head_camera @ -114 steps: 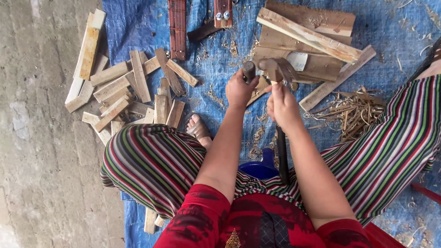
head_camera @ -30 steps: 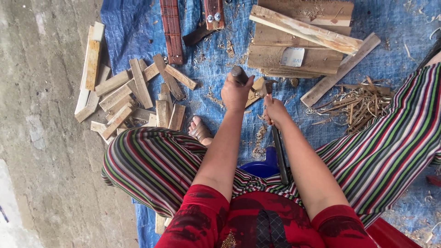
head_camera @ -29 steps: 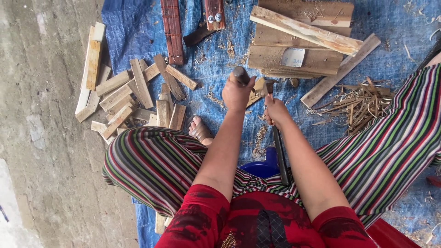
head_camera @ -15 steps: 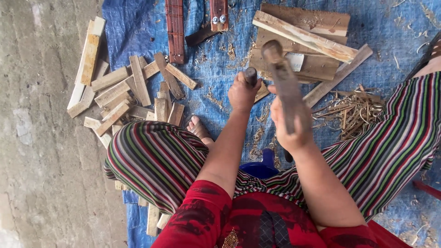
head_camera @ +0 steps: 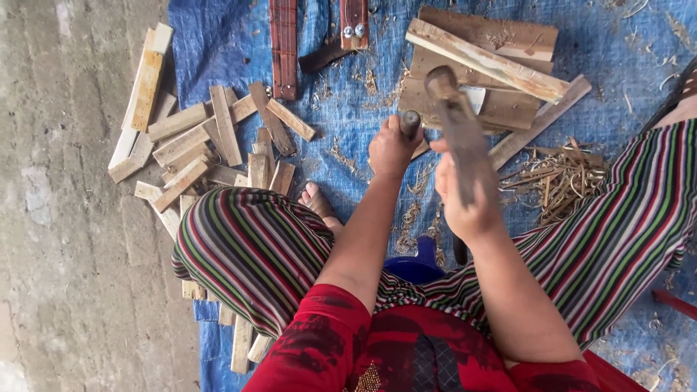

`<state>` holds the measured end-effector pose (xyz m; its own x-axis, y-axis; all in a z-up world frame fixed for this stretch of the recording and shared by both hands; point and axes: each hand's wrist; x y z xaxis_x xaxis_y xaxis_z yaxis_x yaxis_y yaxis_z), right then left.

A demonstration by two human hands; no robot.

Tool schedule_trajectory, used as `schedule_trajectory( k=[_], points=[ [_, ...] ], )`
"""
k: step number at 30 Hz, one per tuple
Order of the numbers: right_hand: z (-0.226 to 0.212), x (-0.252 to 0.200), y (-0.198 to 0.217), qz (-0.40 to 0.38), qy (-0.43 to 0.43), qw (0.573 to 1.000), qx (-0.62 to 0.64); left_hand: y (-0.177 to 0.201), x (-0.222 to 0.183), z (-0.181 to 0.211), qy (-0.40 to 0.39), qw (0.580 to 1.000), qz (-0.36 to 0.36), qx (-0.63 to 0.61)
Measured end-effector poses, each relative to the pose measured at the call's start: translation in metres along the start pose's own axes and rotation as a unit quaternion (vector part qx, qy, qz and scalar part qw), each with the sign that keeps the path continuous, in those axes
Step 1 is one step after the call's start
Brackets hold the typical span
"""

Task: A person uses a hammer and a chisel to carve a small piece of wood, likely for instrument repair or creation.

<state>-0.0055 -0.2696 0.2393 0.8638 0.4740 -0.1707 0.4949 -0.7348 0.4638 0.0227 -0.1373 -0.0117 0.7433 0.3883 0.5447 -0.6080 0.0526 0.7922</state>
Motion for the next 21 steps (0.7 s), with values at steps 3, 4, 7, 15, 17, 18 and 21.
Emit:
schedule_trajectory(
  k=[3,4,7,15,17,18,21],
  points=[
    [0.057,0.028,-0.023,-0.029,-0.101,0.994,0.009,0.001,0.0,0.002,0.012,0.999,-0.029,-0.01],
    [0.051,0.022,-0.021,-0.026,-0.101,0.995,0.008,0.003,-0.003,0.003,0.011,0.999,-0.028,-0.012],
    [0.027,0.011,-0.017,-0.011,-0.133,0.99,0.048,0.007,-0.002,0.002,-0.004,0.998,-0.051,-0.033],
    [0.009,0.007,-0.008,0.049,0.051,0.997,0.006,-0.004,-0.007,-0.004,0.006,0.998,-0.046,-0.042],
    [0.07,0.027,-0.039,0.058,0.082,0.994,-0.052,-0.006,-0.011,-0.014,-0.015,0.996,-0.084,0.0],
    [0.104,0.037,-0.047,0.064,0.11,0.986,-0.11,-0.01,-0.013,-0.011,-0.035,0.991,-0.122,0.044],
    [0.074,0.032,-0.062,0.016,0.033,0.989,-0.145,-0.012,-0.028,-0.049,-0.073,0.97,-0.179,-0.145]
  ],
)
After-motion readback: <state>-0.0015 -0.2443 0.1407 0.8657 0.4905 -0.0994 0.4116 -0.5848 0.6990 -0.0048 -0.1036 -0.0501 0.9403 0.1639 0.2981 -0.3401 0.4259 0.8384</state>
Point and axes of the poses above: each hand's wrist, its own x-axis towards the middle knuckle, its own y-axis out of the back of the hand, z = x × y, and after that the axes turned 14 degrees about -y, right-handed
